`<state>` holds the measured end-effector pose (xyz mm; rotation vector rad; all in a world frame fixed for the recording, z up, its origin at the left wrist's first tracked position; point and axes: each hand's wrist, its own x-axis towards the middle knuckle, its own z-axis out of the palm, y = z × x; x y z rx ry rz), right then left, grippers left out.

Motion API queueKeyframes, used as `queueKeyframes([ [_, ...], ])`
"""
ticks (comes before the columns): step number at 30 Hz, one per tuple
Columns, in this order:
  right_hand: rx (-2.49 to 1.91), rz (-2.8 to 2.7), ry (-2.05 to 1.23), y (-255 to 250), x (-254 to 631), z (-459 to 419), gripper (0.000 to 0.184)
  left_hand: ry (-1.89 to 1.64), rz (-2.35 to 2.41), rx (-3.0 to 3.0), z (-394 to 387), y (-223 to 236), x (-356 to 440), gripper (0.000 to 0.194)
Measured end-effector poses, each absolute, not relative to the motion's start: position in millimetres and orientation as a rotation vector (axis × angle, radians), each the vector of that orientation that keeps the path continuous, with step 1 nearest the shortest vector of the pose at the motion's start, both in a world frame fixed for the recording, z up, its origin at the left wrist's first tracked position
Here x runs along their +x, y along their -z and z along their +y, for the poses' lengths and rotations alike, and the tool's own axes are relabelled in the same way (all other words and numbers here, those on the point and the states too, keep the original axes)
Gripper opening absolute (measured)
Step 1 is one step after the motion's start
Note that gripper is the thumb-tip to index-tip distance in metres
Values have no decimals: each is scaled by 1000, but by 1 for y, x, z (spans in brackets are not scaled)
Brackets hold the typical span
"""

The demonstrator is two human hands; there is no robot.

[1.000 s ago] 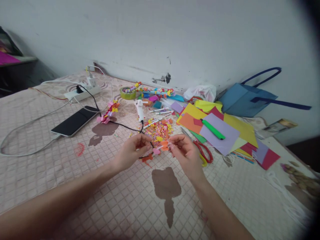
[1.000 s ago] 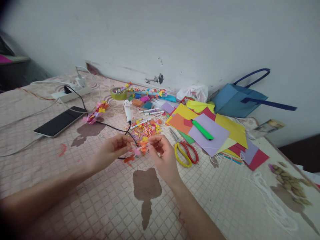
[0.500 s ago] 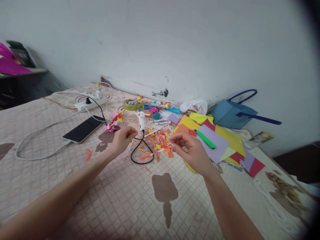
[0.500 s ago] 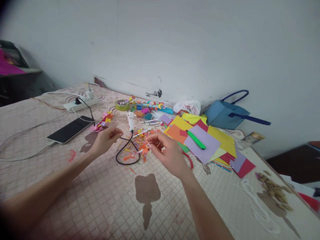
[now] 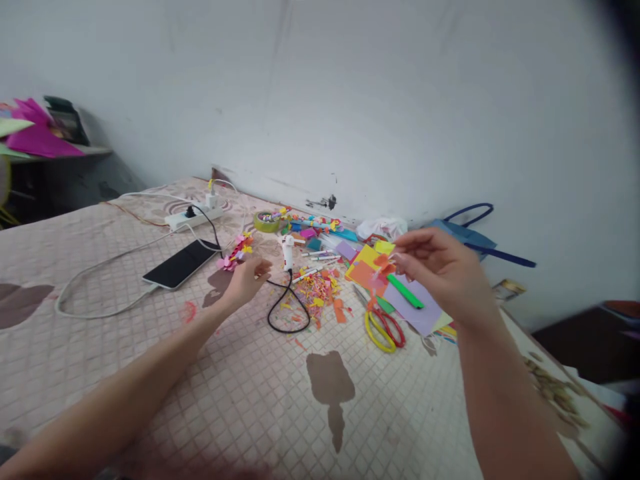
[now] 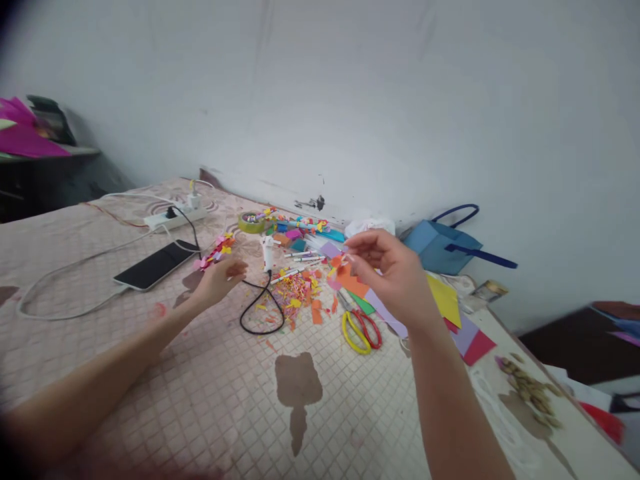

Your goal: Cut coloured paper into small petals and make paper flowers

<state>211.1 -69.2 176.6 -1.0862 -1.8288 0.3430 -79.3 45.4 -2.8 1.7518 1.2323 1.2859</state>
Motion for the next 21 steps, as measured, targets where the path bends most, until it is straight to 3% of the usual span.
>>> queueKeyframes([
  [2, -1126, -1910, -369, -180, 211, -66, 14, -1293, 1226, 1809, 40, -1, -77, 15],
  [13, -1108, -2187, -633, -160, 172, -54, 12, -1113, 880, 1868, 4, -18, -51, 31],
  [21, -1042, -2299, -750, -135, 140, -36, 14, -957, 499, 1353, -10, -26, -44, 38],
])
